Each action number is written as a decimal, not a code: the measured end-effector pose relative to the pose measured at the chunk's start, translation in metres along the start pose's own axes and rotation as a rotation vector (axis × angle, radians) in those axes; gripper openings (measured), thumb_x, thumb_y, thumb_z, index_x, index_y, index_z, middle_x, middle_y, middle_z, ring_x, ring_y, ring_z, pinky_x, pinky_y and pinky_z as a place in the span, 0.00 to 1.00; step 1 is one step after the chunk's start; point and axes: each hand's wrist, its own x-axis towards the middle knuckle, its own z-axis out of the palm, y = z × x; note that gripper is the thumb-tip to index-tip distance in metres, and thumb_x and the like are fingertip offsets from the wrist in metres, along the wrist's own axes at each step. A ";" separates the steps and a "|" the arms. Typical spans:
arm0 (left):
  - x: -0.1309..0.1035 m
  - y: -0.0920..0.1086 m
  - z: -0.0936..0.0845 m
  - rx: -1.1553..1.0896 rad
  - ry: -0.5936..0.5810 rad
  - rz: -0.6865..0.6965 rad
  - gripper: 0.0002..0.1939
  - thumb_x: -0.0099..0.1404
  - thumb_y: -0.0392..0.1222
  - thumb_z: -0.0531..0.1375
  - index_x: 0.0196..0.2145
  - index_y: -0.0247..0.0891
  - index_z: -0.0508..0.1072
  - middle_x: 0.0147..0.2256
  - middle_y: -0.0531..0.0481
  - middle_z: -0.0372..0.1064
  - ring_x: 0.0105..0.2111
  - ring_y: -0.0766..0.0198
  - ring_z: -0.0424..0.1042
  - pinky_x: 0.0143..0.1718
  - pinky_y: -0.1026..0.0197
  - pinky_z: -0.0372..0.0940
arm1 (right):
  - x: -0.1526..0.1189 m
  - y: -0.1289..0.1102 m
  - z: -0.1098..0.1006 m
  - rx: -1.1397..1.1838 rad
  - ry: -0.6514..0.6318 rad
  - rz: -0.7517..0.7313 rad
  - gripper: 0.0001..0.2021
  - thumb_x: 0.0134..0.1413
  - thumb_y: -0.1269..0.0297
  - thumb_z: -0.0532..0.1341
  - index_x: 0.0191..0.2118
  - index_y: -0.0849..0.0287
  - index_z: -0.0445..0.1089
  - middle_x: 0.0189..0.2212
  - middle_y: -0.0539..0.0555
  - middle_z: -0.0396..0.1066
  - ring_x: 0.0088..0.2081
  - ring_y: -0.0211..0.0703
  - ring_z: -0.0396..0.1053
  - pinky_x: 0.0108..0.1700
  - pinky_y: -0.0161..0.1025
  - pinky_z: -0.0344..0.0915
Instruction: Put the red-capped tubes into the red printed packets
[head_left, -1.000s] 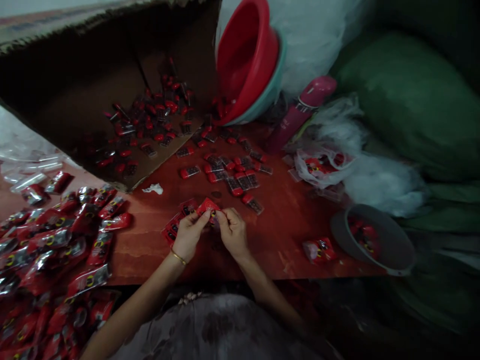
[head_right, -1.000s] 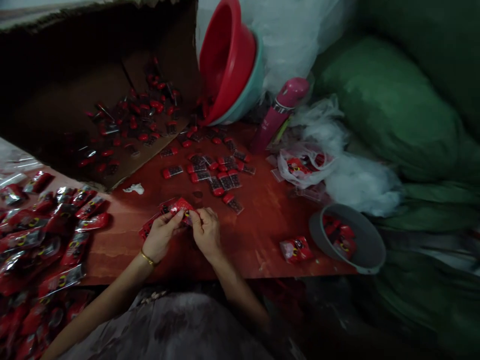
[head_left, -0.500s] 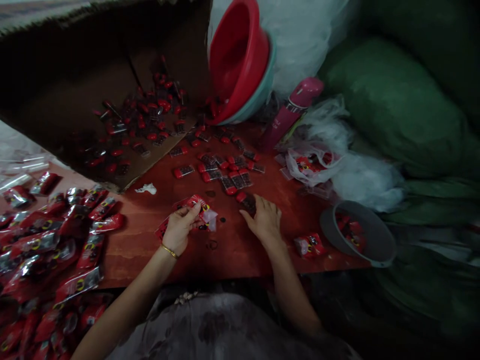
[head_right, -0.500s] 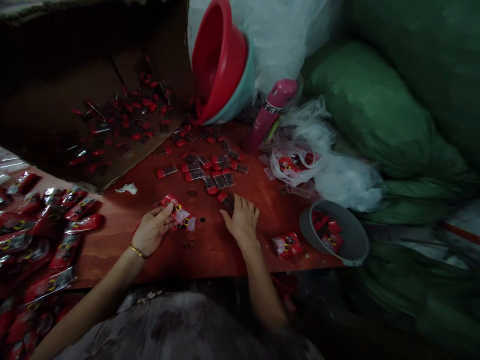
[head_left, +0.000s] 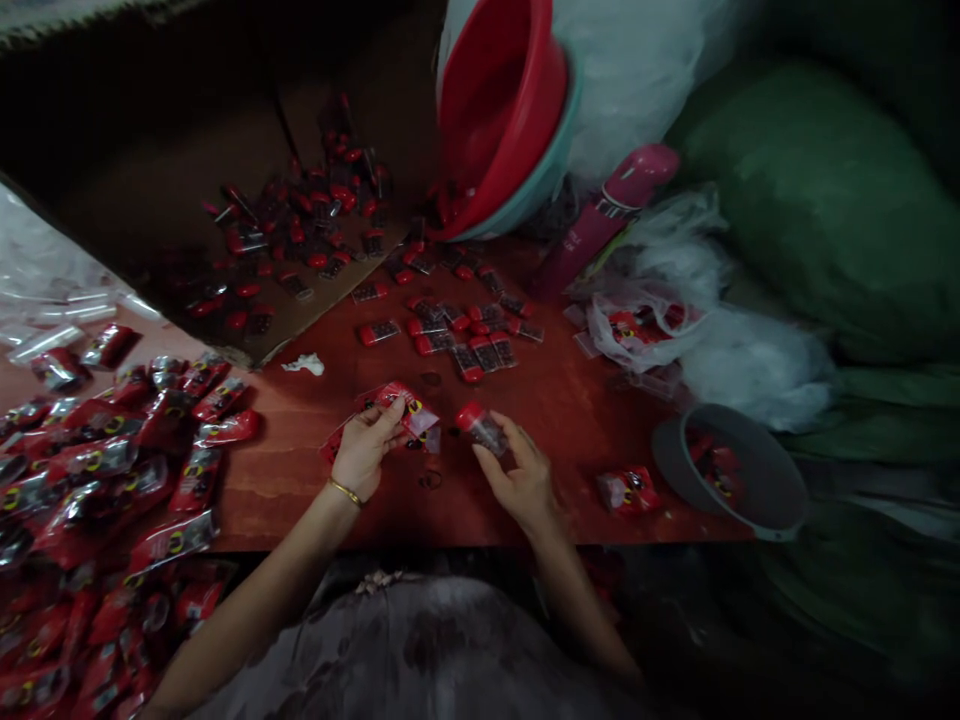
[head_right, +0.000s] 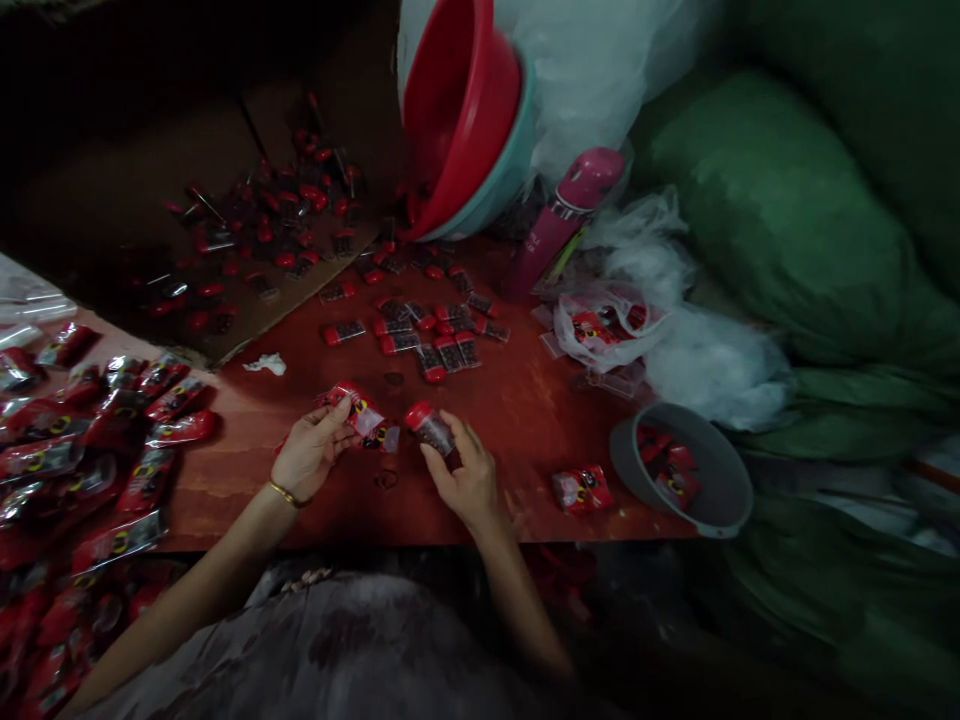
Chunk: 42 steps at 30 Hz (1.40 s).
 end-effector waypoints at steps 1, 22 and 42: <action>0.000 -0.001 0.000 0.000 -0.001 -0.002 0.20 0.36 0.47 0.72 0.23 0.33 0.71 0.22 0.54 0.71 0.20 0.71 0.68 0.27 0.66 0.65 | -0.001 -0.004 0.000 0.000 0.011 -0.034 0.21 0.54 0.66 0.58 0.54 0.57 0.59 0.45 0.59 0.70 0.45 0.46 0.70 0.46 0.43 0.68; -0.006 -0.003 0.001 0.124 -0.081 0.043 0.21 0.37 0.51 0.71 0.25 0.33 0.76 0.23 0.51 0.72 0.20 0.71 0.68 0.23 0.68 0.63 | 0.007 -0.040 -0.007 0.172 -0.184 -0.004 0.17 0.50 0.66 0.59 0.48 0.56 0.65 0.41 0.55 0.72 0.41 0.44 0.71 0.44 0.41 0.69; -0.012 -0.020 0.006 -0.009 -0.106 0.106 0.16 0.41 0.47 0.70 0.22 0.32 0.74 0.22 0.51 0.71 0.24 0.69 0.67 0.31 0.66 0.62 | 0.013 -0.055 0.029 0.172 -0.128 -0.024 0.19 0.53 0.65 0.58 0.52 0.56 0.61 0.44 0.57 0.72 0.43 0.45 0.71 0.46 0.41 0.69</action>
